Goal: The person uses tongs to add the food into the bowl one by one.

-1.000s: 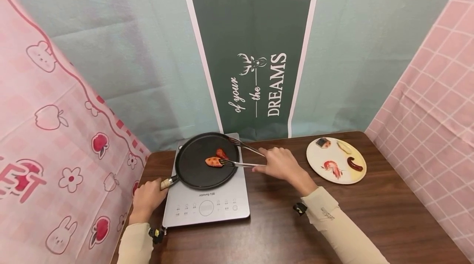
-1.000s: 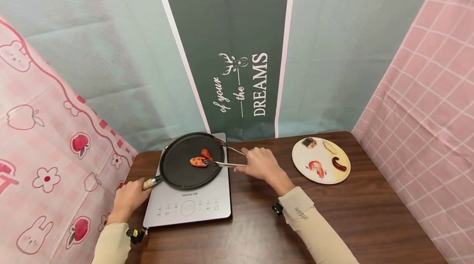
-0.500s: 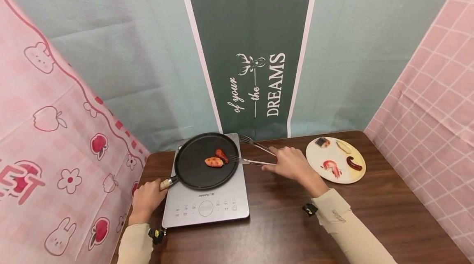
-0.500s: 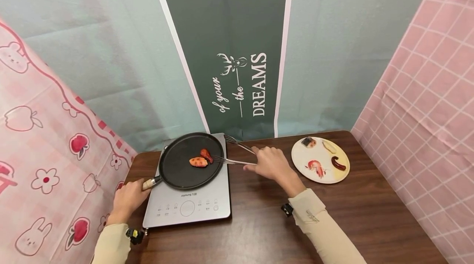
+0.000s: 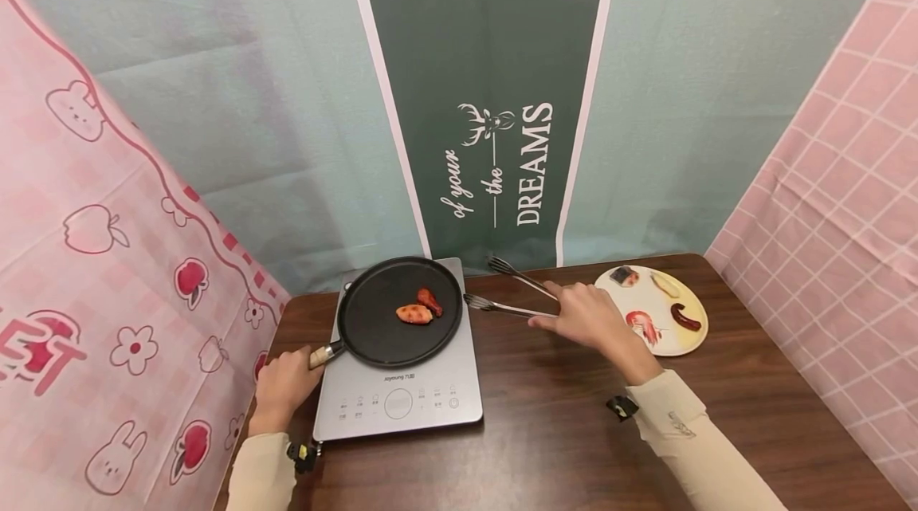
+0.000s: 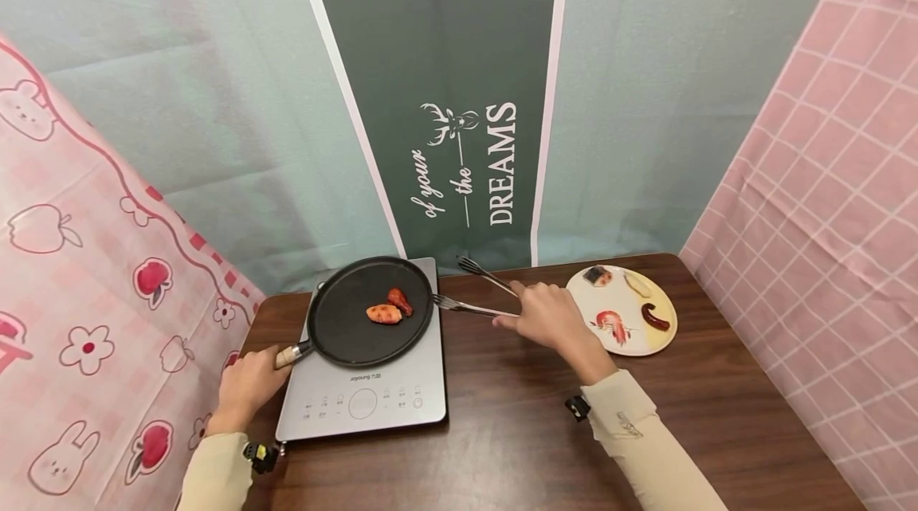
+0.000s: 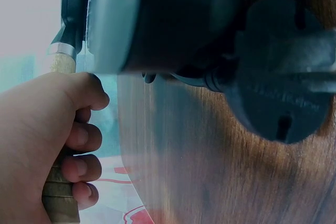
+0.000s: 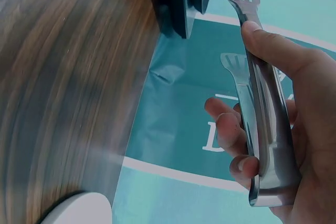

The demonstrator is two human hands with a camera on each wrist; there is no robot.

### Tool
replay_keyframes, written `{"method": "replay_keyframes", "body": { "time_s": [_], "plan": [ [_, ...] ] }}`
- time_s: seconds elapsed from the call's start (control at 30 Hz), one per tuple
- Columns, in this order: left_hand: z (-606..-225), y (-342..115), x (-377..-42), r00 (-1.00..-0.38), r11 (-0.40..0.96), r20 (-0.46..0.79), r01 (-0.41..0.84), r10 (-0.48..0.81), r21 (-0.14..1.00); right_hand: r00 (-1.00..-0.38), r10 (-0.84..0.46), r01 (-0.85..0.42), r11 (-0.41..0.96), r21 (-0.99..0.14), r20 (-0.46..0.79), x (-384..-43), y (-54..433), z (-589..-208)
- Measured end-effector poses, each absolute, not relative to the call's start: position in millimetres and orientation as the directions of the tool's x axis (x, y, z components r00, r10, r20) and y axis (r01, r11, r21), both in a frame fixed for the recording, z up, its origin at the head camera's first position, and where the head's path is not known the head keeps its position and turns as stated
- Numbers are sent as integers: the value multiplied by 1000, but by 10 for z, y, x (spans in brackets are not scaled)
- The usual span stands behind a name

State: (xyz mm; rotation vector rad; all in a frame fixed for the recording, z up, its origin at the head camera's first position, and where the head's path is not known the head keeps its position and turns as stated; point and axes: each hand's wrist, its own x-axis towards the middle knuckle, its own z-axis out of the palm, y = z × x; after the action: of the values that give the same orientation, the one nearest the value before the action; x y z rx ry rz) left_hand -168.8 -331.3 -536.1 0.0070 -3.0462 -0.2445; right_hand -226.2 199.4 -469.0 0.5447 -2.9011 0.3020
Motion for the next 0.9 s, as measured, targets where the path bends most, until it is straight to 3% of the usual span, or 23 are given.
{"method": "replay_keyframes", "body": {
  "time_s": [0.9],
  "plan": [
    [-5338,-3301,-1681,-998,987,66,-8,-19,159,-953,-253,-284,938,-200,169,-2176,2663,-4681]
  ]
}}
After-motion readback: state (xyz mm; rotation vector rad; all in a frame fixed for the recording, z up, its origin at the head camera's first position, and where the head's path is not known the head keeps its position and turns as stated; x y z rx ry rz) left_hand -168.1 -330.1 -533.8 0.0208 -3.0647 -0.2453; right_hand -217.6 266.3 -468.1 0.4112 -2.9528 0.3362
